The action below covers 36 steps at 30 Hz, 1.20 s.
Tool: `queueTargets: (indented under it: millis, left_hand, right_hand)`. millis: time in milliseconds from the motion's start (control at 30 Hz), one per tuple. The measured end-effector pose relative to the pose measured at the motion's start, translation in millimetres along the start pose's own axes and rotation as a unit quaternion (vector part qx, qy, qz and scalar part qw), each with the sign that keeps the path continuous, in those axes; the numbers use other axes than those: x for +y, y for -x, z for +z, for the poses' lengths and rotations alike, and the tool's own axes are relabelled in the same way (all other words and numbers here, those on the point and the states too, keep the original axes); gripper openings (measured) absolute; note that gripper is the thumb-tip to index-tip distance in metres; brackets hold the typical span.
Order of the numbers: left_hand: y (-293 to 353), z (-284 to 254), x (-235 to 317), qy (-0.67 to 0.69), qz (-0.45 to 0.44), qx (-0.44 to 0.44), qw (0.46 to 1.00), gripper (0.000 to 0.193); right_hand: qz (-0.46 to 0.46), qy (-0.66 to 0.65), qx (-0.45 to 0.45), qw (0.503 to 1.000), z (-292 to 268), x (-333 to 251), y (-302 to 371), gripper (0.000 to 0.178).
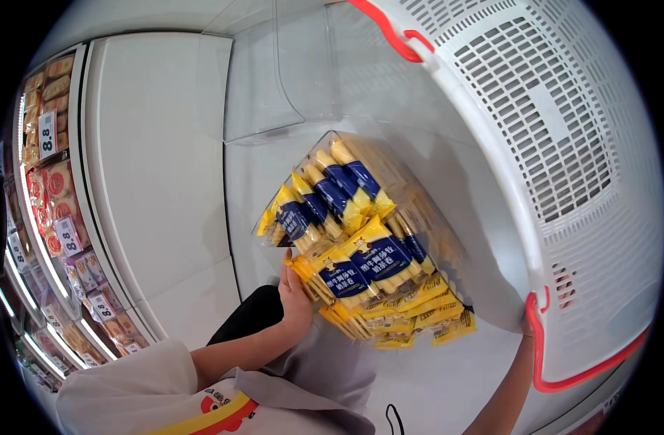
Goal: The person sits on the floor and transfers packaged snack sticks from a shopping basket into a clear plastic tray. They arrange the items neatly in rows and then place the filled tray back onto a refrigerated shelf.
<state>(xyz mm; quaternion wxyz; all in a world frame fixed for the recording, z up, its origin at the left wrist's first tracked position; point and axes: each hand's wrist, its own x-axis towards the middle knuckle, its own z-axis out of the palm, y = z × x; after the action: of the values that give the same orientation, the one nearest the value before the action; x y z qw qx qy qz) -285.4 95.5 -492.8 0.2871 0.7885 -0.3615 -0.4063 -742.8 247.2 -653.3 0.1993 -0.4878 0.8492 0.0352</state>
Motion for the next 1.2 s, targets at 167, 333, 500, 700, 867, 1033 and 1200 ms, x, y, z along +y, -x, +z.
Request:
queueTargets:
  millis: [167, 333, 500, 700, 867, 1033, 1200]
  left_hand:
    - [-10, 0, 16, -0.003, -0.014, -0.040, 0.999, 0.050]
    - [-10, -4, 5, -0.006, 0.066, -0.038, 0.997, 0.049]
    - [-8, -10, 15, 0.029, -0.014, -0.074, 0.997, 0.051]
    - [-44, -30, -5, 0.107, -0.065, -0.239, 0.963, 0.050]
    - [-82, -50, 38, 0.064, -0.152, -0.329, 0.930, 0.057]
    - [-85, -50, 38, 0.097, -0.183, -0.347, 0.915, 0.063]
    - [-93, -59, 49, 0.132, -0.166, -0.406, 0.889, 0.067]
  right_hand:
    - [0.066, 0.057, 0.005, 0.996, -7, 0, 13, 0.050]
    - [0.090, 0.043, 0.185, 0.978, 2, -77, 32, 0.051]
    - [0.306, -0.630, -0.092, 0.708, -68, -219, 115, 0.044]
    - [0.274, -0.673, -0.118, 0.677, -83, -264, 136, 0.034]
    - [0.222, -0.625, -0.147, 0.733, -103, -279, 120, 0.039]
    - [0.230, -0.628, -0.151, 0.728, -82, -285, 102, 0.051]
    - [0.203, -0.739, -0.189, 0.614, -59, -273, 85, 0.060]
